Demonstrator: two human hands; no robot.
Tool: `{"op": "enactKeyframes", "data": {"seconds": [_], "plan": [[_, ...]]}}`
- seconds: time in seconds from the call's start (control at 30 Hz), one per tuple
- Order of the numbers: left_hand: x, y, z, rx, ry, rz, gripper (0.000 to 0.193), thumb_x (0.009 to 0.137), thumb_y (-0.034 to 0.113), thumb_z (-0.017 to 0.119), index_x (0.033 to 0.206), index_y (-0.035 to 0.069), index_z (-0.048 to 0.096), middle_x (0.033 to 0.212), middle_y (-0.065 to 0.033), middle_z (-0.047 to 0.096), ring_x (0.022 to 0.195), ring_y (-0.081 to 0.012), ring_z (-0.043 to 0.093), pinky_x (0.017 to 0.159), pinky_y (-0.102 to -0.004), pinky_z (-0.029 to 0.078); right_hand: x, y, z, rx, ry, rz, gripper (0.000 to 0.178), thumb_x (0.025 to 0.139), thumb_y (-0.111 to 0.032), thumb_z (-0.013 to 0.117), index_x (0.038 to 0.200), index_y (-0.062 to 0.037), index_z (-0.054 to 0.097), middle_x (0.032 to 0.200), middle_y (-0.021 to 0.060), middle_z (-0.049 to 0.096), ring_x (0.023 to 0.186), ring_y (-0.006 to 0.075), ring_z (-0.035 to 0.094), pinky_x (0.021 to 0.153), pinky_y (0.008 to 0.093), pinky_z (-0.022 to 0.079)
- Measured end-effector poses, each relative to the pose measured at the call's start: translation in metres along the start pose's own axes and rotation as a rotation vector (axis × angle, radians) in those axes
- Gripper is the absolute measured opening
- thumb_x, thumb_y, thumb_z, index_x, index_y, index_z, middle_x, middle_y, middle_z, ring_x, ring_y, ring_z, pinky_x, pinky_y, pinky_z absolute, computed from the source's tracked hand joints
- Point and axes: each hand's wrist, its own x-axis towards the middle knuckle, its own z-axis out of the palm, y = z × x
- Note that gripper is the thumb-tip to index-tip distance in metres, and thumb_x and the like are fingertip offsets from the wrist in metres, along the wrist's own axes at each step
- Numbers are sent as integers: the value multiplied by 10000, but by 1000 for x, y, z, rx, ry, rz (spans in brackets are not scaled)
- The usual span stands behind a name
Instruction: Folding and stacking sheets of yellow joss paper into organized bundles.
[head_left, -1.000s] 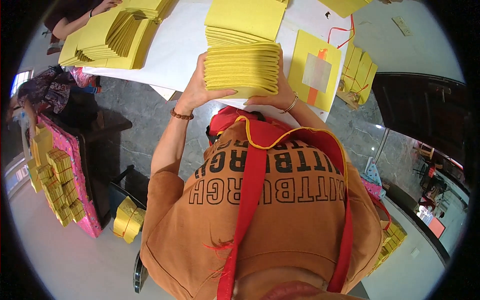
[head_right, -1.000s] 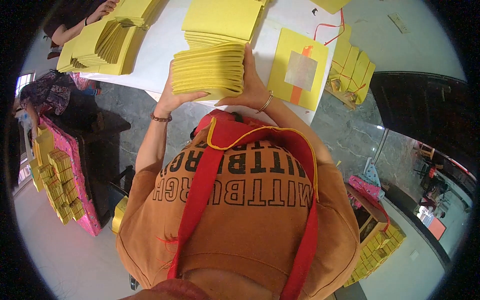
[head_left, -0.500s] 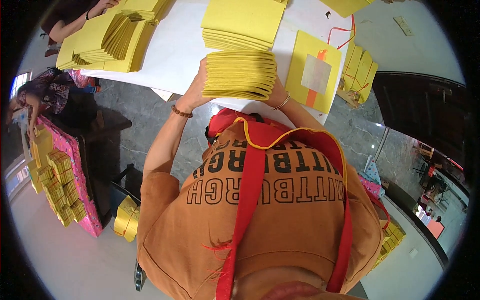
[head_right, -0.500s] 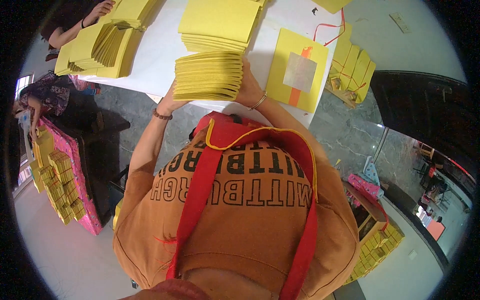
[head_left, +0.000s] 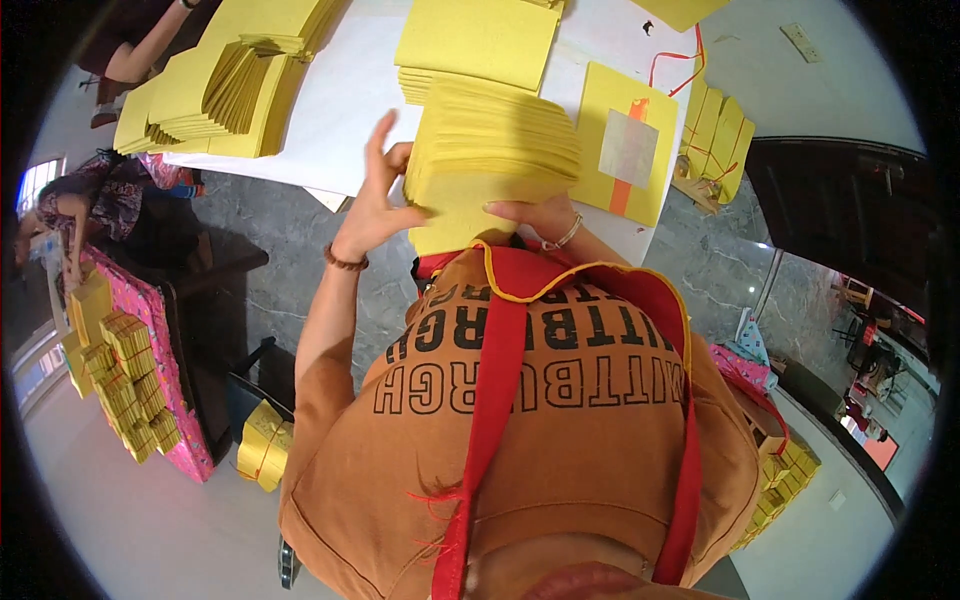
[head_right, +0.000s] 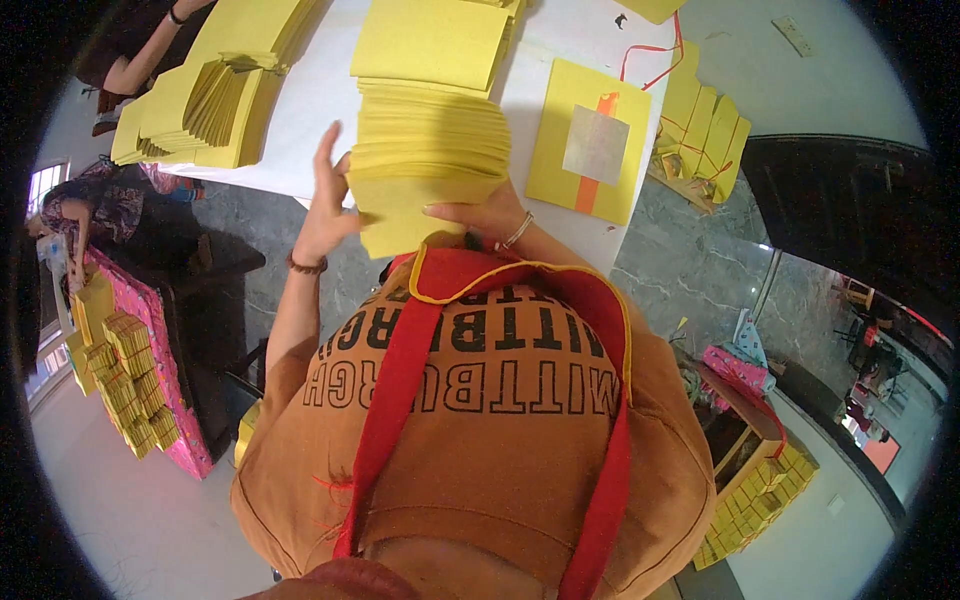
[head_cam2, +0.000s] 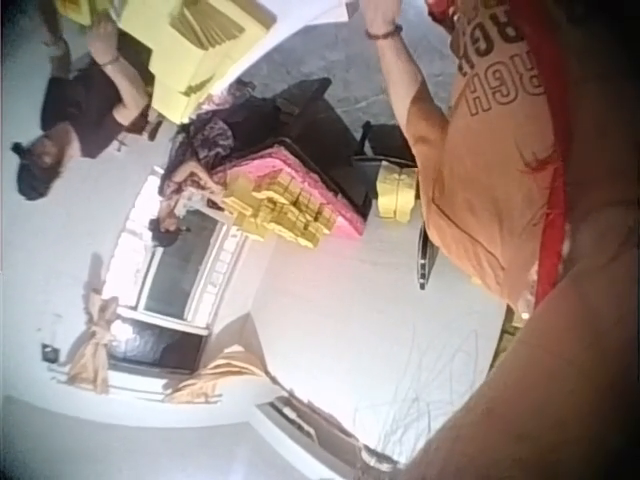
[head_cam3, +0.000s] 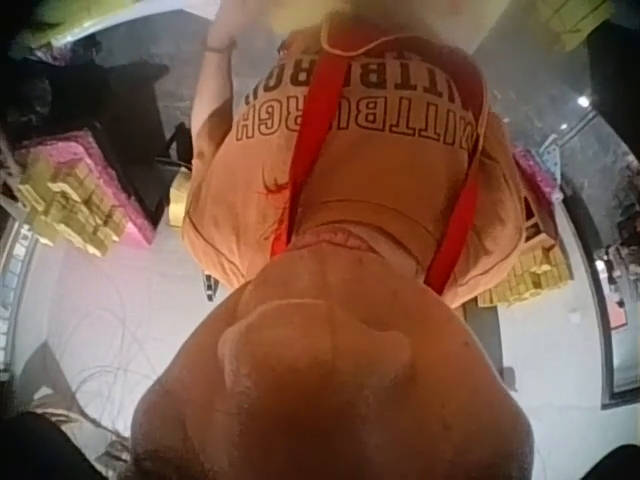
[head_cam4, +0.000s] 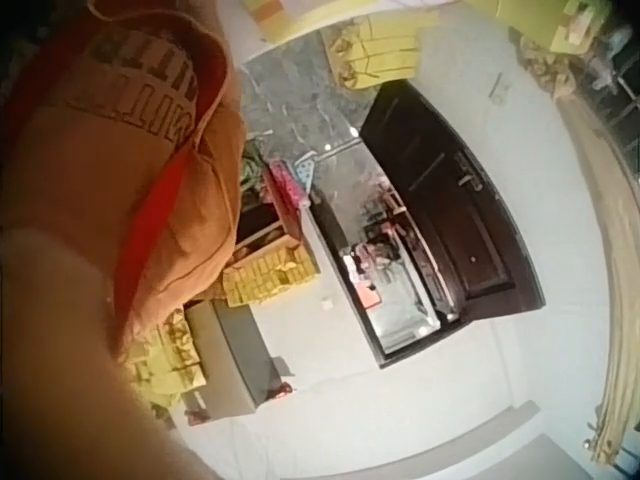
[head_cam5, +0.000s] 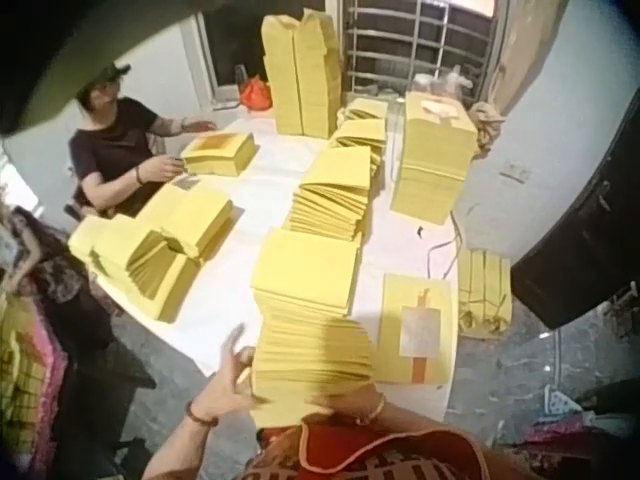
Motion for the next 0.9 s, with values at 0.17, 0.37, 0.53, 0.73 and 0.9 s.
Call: {"op": "enactKeyframes", "data": {"seconds": [0.17,0.37,0.53,0.73,0.9], "plan": [[-19,-2,29,-657,33,-367,1084,633,438,705,1400,92,22,1447,-129,104,1328,-248,154,1058,-385,216,-14,0,9,903,212,59,458,729,-110,656,1143,-58,467,1032,56,543,932,177,547,810,321,466],[2,9,94,-492,117,-23,903,639,106,689,1349,31,137,1335,-118,312,1244,-225,305,1009,-345,276,-11,-23,10,813,373,-113,558,800,-328,607,1240,-70,381,1183,66,477,1089,180,470,929,341,396],[2,21,84,-671,208,-130,626,667,52,658,1215,-28,365,1132,-120,512,1033,-185,518,862,-306,433,-37,-16,10,857,342,-141,601,778,-264,625,1278,-108,331,1244,76,426,1129,200,431,959,372,359],[-15,-5,4,-515,179,-309,527,705,107,615,1170,-59,429,1073,-125,558,966,-196,560,815,-298,463,-38,-17,2,711,246,-83,794,718,-141,685,1337,-86,191,1245,133,396,1123,255,423,941,371,360],[3,-26,-52,-341,69,-489,510,742,170,586,1170,-57,428,1077,-122,549,965,-184,551,820,-284,450,1,33,27,576,121,226,823,704,-134,697,1312,26,166,1184,197,430,1072,232,451,881,333,381]]}}
